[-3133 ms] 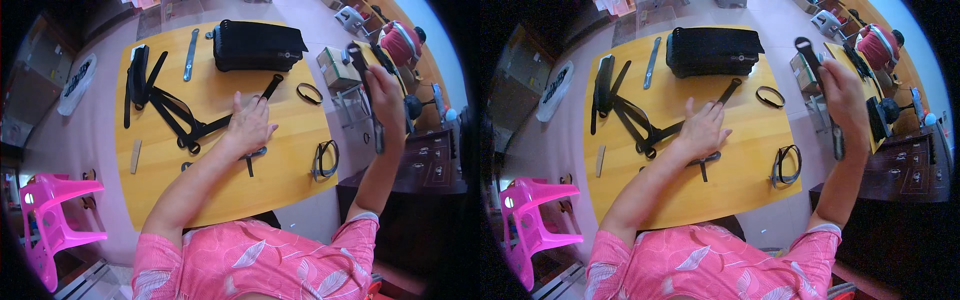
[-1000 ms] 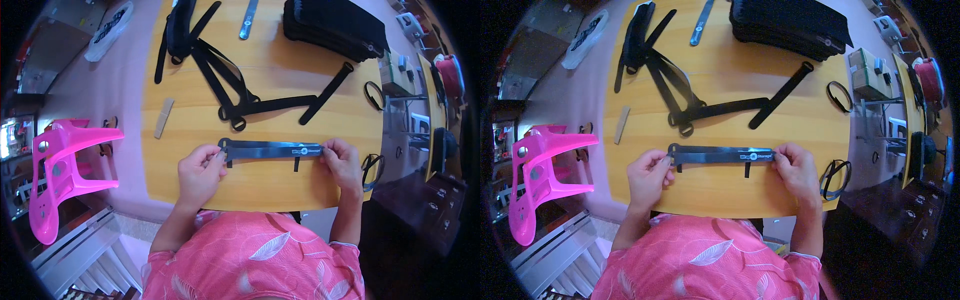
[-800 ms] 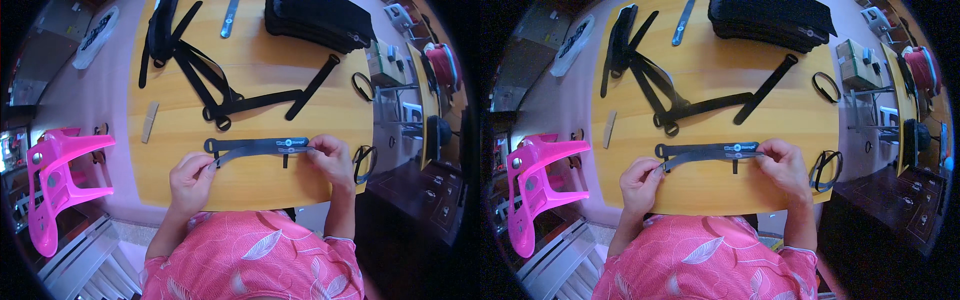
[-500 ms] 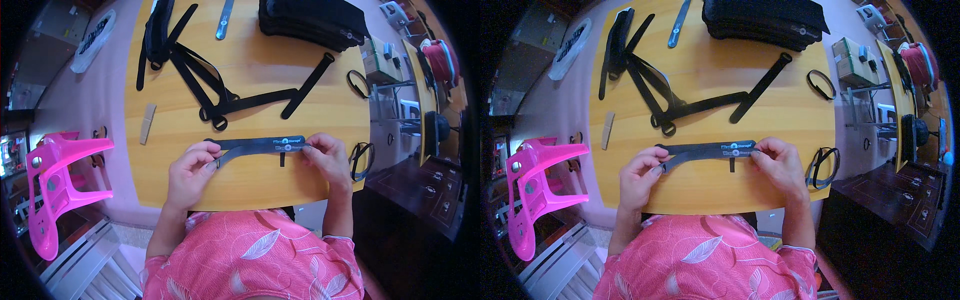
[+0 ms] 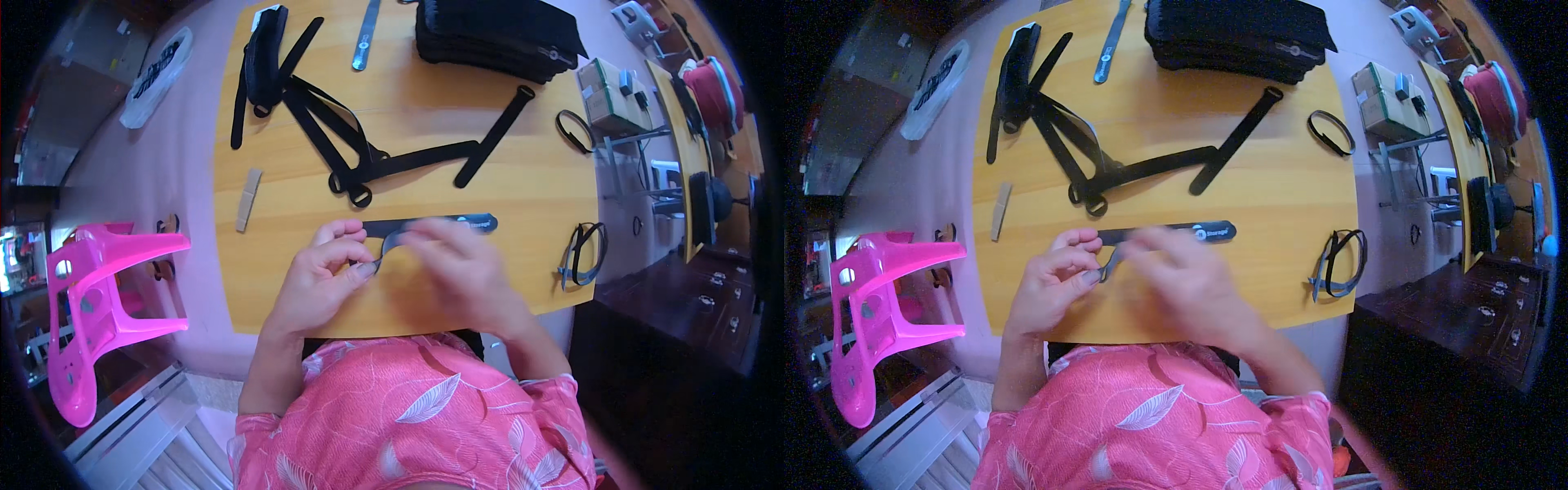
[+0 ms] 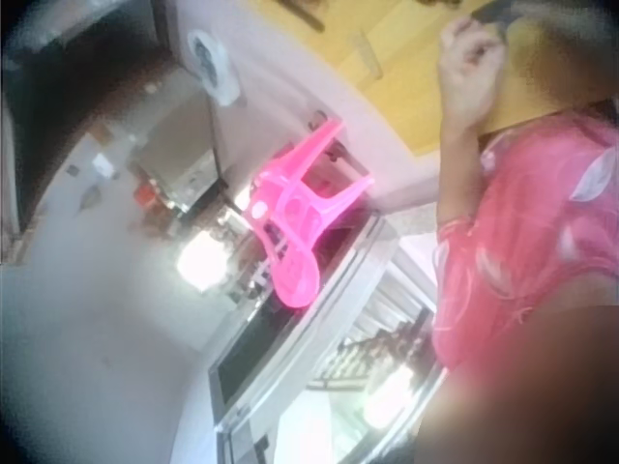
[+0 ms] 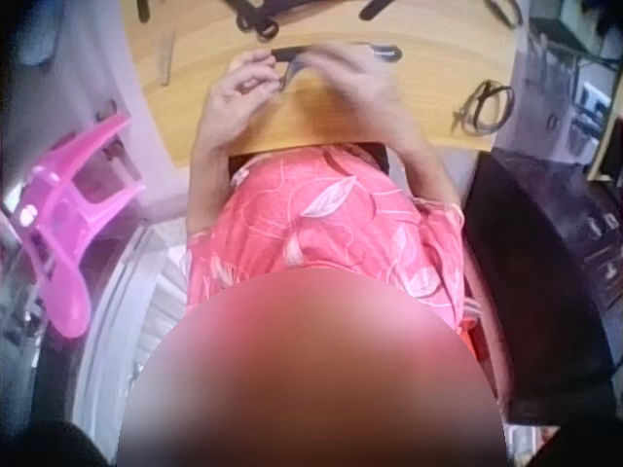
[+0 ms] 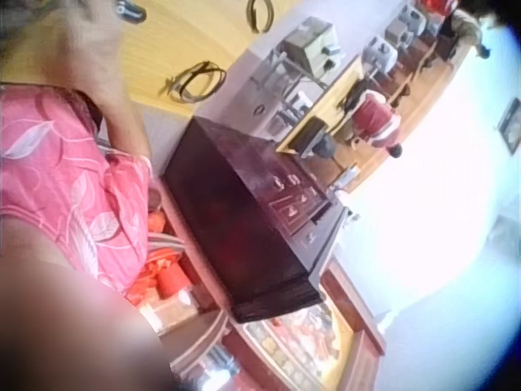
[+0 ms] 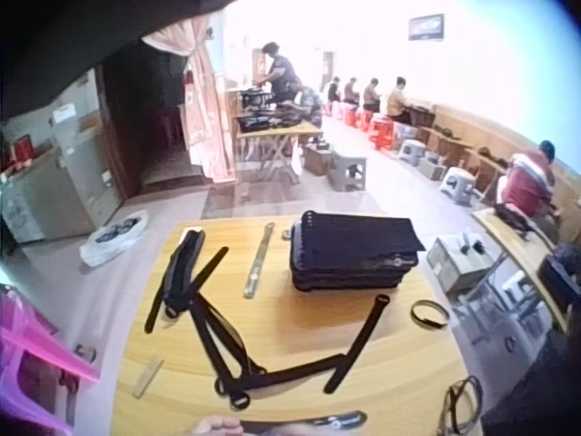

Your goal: Inspecting and organizing various black equipment straps and textile components on a desk.

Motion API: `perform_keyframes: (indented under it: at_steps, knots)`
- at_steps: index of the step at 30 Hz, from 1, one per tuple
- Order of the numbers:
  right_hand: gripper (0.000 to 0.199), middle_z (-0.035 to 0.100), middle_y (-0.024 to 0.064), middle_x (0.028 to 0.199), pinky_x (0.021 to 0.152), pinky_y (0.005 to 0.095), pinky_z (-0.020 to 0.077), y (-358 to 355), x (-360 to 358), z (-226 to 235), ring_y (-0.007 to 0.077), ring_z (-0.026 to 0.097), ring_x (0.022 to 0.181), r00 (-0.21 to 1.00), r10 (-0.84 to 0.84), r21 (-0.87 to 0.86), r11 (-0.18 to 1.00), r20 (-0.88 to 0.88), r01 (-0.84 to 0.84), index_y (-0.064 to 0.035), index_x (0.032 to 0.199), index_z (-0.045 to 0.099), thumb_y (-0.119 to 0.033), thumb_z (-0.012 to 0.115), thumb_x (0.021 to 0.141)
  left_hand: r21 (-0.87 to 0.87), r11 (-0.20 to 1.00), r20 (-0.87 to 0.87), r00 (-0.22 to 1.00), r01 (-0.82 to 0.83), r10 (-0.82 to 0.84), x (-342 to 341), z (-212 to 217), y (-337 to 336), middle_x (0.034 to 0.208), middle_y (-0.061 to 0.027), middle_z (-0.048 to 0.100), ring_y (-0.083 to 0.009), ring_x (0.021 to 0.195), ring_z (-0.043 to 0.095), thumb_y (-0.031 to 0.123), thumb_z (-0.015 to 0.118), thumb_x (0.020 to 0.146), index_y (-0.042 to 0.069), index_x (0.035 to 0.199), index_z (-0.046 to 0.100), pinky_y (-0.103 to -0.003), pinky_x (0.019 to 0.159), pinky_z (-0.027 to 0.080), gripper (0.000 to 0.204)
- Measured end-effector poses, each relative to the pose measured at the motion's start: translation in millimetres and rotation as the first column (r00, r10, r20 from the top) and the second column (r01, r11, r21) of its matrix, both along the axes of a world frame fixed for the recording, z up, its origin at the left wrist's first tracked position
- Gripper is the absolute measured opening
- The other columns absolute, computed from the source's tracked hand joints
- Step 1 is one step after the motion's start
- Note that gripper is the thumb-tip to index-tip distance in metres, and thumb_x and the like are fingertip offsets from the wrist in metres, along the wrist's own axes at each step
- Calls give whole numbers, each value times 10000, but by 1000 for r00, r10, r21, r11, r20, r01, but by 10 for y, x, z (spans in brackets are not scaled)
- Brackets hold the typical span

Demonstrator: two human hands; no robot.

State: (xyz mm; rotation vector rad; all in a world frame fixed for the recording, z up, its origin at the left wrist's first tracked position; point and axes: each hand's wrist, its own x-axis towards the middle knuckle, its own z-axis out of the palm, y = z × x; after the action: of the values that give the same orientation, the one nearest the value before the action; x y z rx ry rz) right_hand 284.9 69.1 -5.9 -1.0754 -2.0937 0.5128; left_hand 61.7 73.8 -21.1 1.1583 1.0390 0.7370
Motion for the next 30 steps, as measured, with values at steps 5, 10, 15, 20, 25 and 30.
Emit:
perform_keyframes:
  at_steps: [5,10,15,20,25,30]
  knots:
    - [305,576,152,921,764,388,471,82,-231,-182,338,564,870,985,132,-264,952,-107,-157,-19,1001,570,10,590,699,7,1000,-95,995,13,-12,27,36,39,1175,-140,487,-239,1128,486,72,626,853,-14,996,606,-303,902,417,167]
    - [164,574,128,876,735,351,461,23,56,-178,304,566,853,965,182,-312,921,-191,-235,-14,921,530,10,569,763,410,877,-551,834,251,20,206,0,-80,1170,-187,483,-307,1025,526,94,613,844,-36,1115,566,-348,863,447,304]
    - [129,574,49,841,674,257,443,-259,944,-32,138,539,744,865,-289,-492,869,-410,57,-12,985,570,-35,543,862,538,731,-746,641,420,181,347,-77,-169,1097,-205,478,-348,968,494,91,662,756,-78,1134,524,-420,857,432,437]
    - [98,390,27,827,733,298,321,-921,2554,586,152,377,790,165,-104,-113,993,-981,-46,-58,859,456,-58,549,829,558,700,-758,617,446,211,413,-59,-227,1119,-229,467,-370,1000,471,116,686,743,-112,1124,513,-430,886,415,478]
    - [157,377,32,795,668,287,285,-1254,2635,1253,157,347,739,501,-82,9,984,-861,176,-54,886,445,-39,571,794,545,690,-795,555,476,245,465,-85,-296,1167,-255,437,-388,1046,440,146,706,730,-138,1158,475,-430,930,391,563]
    - [81,469,43,657,550,291,368,-1083,1527,1084,165,457,608,812,-420,-119,905,-404,409,-15,736,528,-60,595,730,586,669,-760,596,457,259,448,-46,-312,1165,-251,445,-390,1038,455,147,706,741,-119,1175,471,-430,915,403,560]
